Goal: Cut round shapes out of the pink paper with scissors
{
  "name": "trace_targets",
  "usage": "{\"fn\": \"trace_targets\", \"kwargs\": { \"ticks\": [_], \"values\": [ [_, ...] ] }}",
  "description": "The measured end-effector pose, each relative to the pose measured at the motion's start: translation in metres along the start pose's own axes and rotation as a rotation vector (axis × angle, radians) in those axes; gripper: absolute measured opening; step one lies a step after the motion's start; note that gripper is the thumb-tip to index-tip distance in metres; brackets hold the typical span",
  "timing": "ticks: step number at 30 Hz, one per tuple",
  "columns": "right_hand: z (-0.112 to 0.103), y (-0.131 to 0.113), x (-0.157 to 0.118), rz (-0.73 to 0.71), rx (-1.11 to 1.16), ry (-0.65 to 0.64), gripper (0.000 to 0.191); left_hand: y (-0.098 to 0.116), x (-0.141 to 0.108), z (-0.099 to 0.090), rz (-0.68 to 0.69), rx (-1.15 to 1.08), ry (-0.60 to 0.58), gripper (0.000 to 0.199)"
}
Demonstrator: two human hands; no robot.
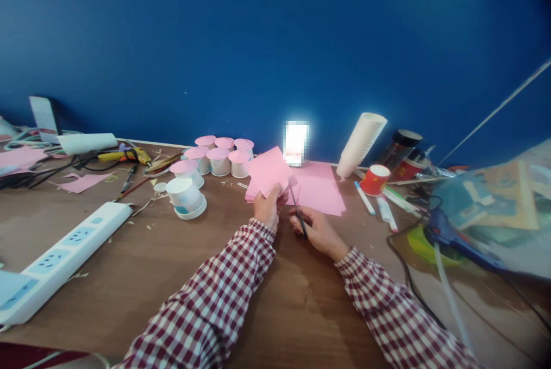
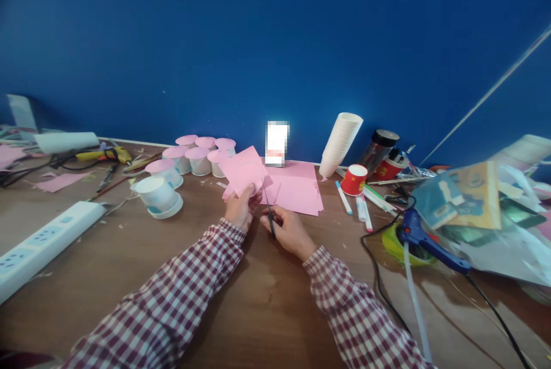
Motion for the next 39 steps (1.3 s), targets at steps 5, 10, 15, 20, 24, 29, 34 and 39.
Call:
{"fn": "trace_targets", "kwargs": {
  "ticks": [5, 10, 15, 20, 24, 29, 34, 39],
  "values": [
    [-0.001, -0.001, 0.000, -0.043, -0.005, 0.041, 0.034, -0.010, -0.008, 0.003, -0.065, 0.011, -0.015, 0.012],
    [-0.006, -0.007, 0.000, -0.091, -0.018, 0.091, 0.032, -0.013, -0.012, 0.006, -0.091, 0.014, -0.041, 0.018],
    [-0.010, -0.010, 0.001, -0.091, 0.010, 0.140, 0.032, -0.016, -0.009, 0.005, -0.077, 0.076, -0.075, 0.021],
    [-0.010, -0.009, 0.002, -0.104, 0.059, 0.170, 0.030, -0.020, -0.010, 0.010, -0.087, 0.098, -0.157, 0.025],
    [-0.012, -0.008, 0.002, -0.094, 0.065, 0.196, 0.033, -0.020, -0.013, 0.012, -0.113, 0.106, -0.162, 0.023],
    [-0.014, -0.008, 0.003, -0.089, 0.071, 0.213, 0.035, -0.020, -0.015, 0.013, -0.130, 0.096, -0.190, 0.016],
    [-0.014, -0.009, 0.002, -0.085, 0.070, 0.221, 0.035, -0.021, -0.016, 0.015, -0.126, 0.095, -0.234, 0.015],
    [-0.014, -0.015, 0.003, -0.088, 0.055, 0.225, 0.031, -0.022, -0.020, 0.018, -0.140, 0.107, -0.245, 0.022]
  ]
}}
Point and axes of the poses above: each hand's wrist, its own x-axis towards the middle knuckle, its own z-axis out of the palm, y = z × x, the point moved 6 cm from there along x, towards the middle knuckle, and after that the axes turned 10 degrees about -z, right-handed, at the moved point
